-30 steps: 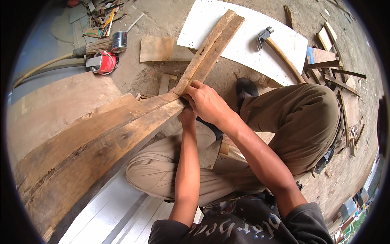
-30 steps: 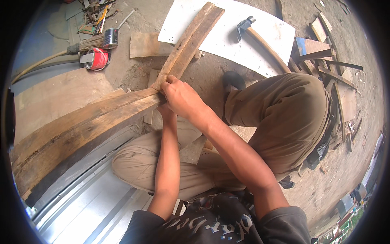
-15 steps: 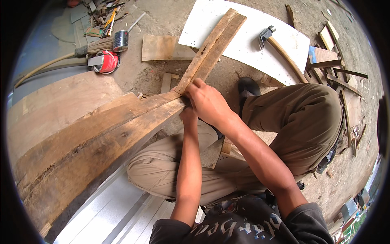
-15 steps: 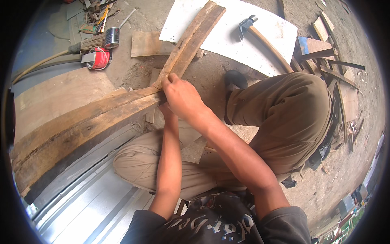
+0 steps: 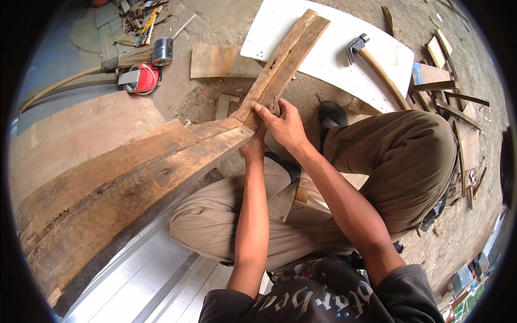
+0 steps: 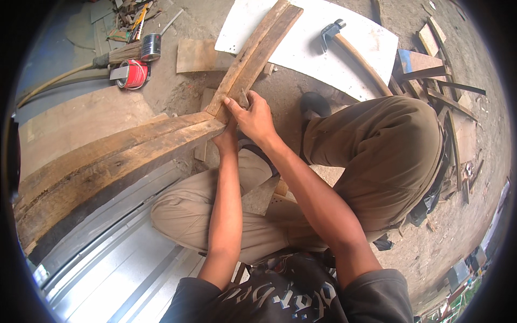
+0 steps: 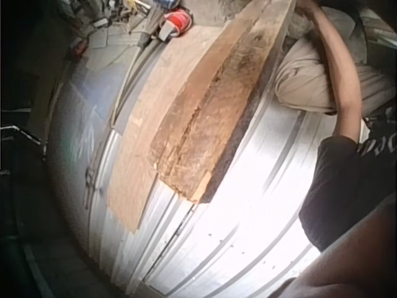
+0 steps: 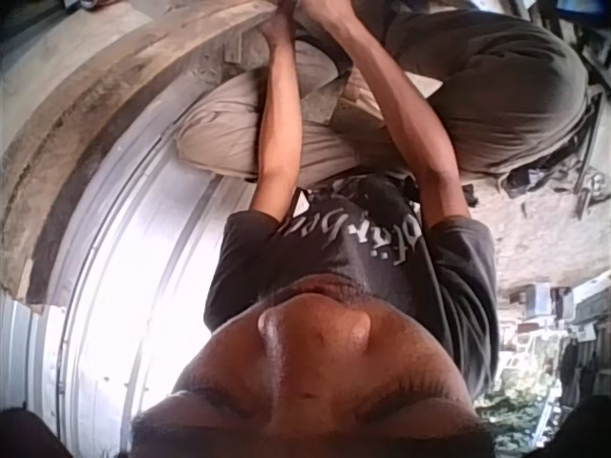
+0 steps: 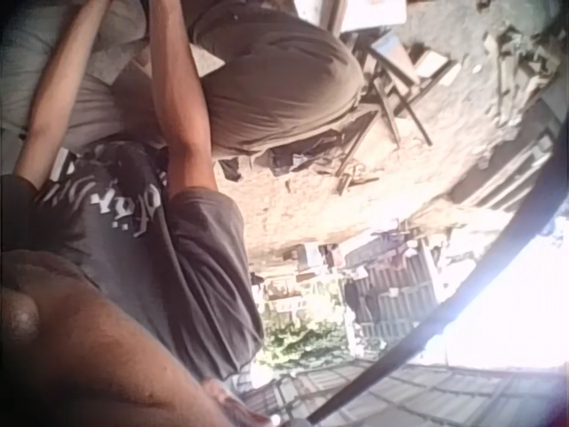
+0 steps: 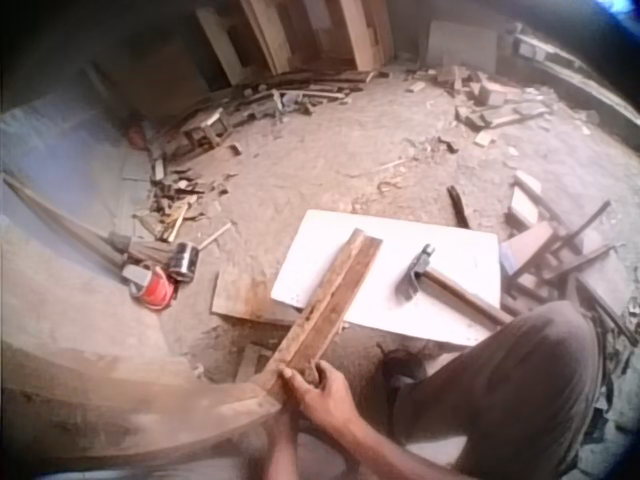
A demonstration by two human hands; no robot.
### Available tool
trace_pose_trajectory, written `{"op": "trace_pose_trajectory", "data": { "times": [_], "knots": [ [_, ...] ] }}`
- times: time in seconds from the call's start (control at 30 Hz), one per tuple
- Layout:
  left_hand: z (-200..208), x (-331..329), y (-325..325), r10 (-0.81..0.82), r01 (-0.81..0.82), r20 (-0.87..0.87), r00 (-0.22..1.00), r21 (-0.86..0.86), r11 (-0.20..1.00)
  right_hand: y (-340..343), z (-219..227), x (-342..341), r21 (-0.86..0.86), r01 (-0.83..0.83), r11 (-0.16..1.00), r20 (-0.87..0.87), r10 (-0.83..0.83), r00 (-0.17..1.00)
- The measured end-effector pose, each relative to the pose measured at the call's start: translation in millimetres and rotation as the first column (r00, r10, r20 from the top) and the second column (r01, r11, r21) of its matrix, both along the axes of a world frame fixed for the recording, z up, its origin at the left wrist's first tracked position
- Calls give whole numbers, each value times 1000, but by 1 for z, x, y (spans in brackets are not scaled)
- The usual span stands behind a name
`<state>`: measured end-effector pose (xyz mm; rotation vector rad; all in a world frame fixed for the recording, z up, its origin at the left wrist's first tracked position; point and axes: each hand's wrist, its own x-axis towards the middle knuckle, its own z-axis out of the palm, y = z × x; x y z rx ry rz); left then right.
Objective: The person sits on the floor and uses a hammer to split a long wooden plank into smaller pieces. They then align and fit the split pieces together, occasionally picking up nails from a plastic bag and hammering them into the wood.
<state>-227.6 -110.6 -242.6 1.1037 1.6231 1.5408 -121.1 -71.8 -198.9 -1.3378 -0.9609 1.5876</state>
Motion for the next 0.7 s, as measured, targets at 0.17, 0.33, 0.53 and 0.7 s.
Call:
{"op": "trace_pose_trajectory", "data": {
  "times": [0.17,0.33,0.53,0.7],
  "knots": [
    [4,1,1,13,-14,-23,1000,-31,999,1,-3,-1,-11,-17,1000,8,18,1000],
    [1,2,1,23,-24,-8,1000,-12,1000,1,-12,-4,-6,-3,1000,45,3,999],
    [-6,-1,1,19,-19,-39,999,-4,1000,0,-11,-6,-17,6,1000,72,-4,997],
    [-8,-2,0,25,-25,-49,999,-11,1000,0,-10,-6,-1,4,1000,89,-4,996]
  ]
}}
